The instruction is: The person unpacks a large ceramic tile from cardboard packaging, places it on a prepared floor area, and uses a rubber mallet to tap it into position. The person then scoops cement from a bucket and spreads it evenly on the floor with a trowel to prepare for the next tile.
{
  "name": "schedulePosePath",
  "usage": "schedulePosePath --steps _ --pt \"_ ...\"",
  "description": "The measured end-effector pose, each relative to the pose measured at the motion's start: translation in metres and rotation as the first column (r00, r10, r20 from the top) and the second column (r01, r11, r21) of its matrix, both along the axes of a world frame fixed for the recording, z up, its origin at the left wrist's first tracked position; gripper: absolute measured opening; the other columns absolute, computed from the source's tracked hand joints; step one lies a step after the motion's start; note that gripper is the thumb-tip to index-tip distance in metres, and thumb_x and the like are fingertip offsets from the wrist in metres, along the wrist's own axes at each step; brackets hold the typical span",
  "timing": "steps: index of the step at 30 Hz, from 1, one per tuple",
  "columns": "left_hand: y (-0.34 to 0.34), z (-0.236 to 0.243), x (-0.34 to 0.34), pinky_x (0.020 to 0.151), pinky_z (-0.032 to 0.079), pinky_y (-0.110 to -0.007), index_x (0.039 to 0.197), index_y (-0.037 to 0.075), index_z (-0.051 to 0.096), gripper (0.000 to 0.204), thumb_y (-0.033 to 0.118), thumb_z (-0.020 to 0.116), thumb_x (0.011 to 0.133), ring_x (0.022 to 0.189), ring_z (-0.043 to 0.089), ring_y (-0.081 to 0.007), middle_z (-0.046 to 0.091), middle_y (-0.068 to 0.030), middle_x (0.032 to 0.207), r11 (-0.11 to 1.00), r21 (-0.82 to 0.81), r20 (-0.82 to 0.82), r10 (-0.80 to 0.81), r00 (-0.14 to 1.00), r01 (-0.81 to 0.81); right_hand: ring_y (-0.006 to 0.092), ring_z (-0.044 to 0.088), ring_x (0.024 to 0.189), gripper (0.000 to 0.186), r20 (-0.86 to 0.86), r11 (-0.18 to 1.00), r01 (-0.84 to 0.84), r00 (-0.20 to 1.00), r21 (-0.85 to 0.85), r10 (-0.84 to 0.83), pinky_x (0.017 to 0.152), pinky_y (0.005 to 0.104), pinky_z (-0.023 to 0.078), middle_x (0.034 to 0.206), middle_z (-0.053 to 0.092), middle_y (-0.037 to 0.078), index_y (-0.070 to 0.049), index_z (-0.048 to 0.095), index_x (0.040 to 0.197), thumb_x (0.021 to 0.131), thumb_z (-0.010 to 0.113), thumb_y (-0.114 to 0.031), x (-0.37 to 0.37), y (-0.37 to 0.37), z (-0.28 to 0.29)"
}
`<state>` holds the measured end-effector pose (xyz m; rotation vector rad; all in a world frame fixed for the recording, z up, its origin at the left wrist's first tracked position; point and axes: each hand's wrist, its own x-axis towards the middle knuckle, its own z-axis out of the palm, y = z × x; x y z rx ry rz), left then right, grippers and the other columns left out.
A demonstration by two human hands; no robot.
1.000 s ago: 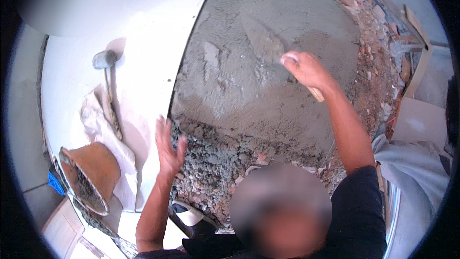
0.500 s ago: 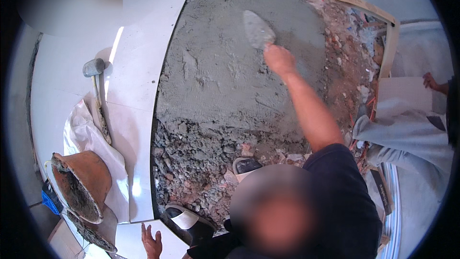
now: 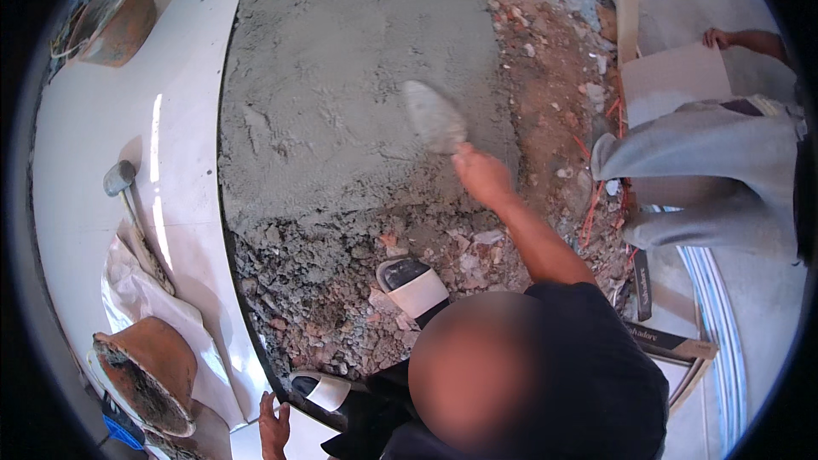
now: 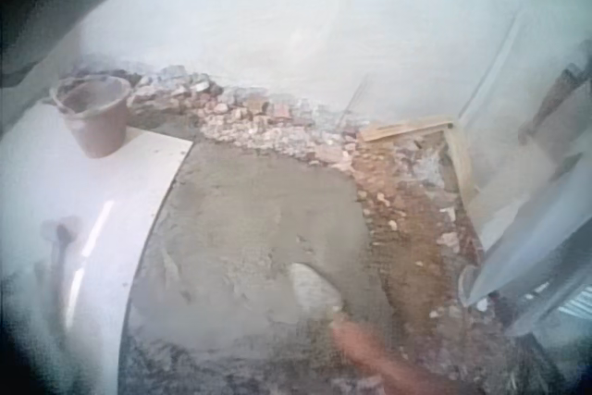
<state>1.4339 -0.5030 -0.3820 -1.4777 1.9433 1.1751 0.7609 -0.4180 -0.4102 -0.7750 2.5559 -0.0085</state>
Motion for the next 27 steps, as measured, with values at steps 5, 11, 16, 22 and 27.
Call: schedulePosePath --steps 5,11,16,22,27 --pt "-0.005 0.005 -0.002 0.105 0.038 -0.044 0.128 -0.004 0.050 0.049 0.028 0.061 0.092 0.128 0.044 -0.0412 0.046 -0.0284 0.136 0.995 0.085 0.034 0.044 0.998 -0.047 0.0255 0.064 0.058 0.038 0.307 0.805 0.535 0.835 -0.257 -0.457 0.056 0.0394 0.053 0.076 0.066 0.013 -0.006 0.060 0.113 0.093 0.054 -0.038 -0.067 0.096 0.009" --pt "-0.015 0.007 -0.010 0.106 0.036 -0.043 0.128 -0.004 0.050 0.050 0.030 0.061 0.092 0.127 0.044 -0.0426 0.046 -0.0287 0.136 0.998 0.043 0.064 -0.054 0.996 0.052 0.0155 0.055 0.045 0.034 0.515 0.468 0.803 0.596 -0.370 -0.616 0.041 0.0305 0.045 0.065 0.057 0.006 -0.004 0.061 0.106 0.092 0.058 -0.034 -0.074 0.132 0.013" --pt "-0.021 0.006 -0.012 0.107 0.035 -0.043 0.128 -0.005 0.049 0.051 0.029 0.061 0.092 0.128 0.043 -0.0418 0.047 -0.0286 0.135 0.998 -0.007 0.044 -0.066 0.997 0.067 0.0155 0.055 0.047 0.036 0.597 0.564 0.786 0.585 -0.253 -0.549 0.044 0.0298 0.045 0.066 0.058 0.006 -0.001 0.060 0.103 0.091 0.059 -0.034 -0.039 0.105 0.003" --pt "-0.010 0.012 -0.005 0.106 0.036 -0.044 0.127 -0.007 0.050 0.051 0.028 0.061 0.091 0.127 0.045 -0.0419 0.049 -0.0285 0.133 0.997 -0.077 0.000 0.011 1.000 -0.011 0.0235 0.065 0.065 0.048 0.410 0.798 0.578 0.778 -0.170 -0.476 0.060 0.0363 0.052 0.082 0.066 0.016 0.004 0.058 0.117 0.091 0.057 -0.036 -0.029 0.097 0.014" --pt "0.002 0.019 0.015 0.099 0.042 -0.049 0.125 -0.002 0.054 0.056 0.040 0.062 0.089 0.120 0.051 -0.0418 0.053 -0.0285 0.129 0.991 -0.111 0.089 -0.070 0.994 0.080 0.0435 0.058 0.108 0.047 0.129 0.967 0.023 0.992 -0.255 0.011 0.089 0.0461 0.046 0.111 0.062 0.028 0.002 0.057 0.117 0.087 0.057 -0.035 0.002 0.026 0.071"
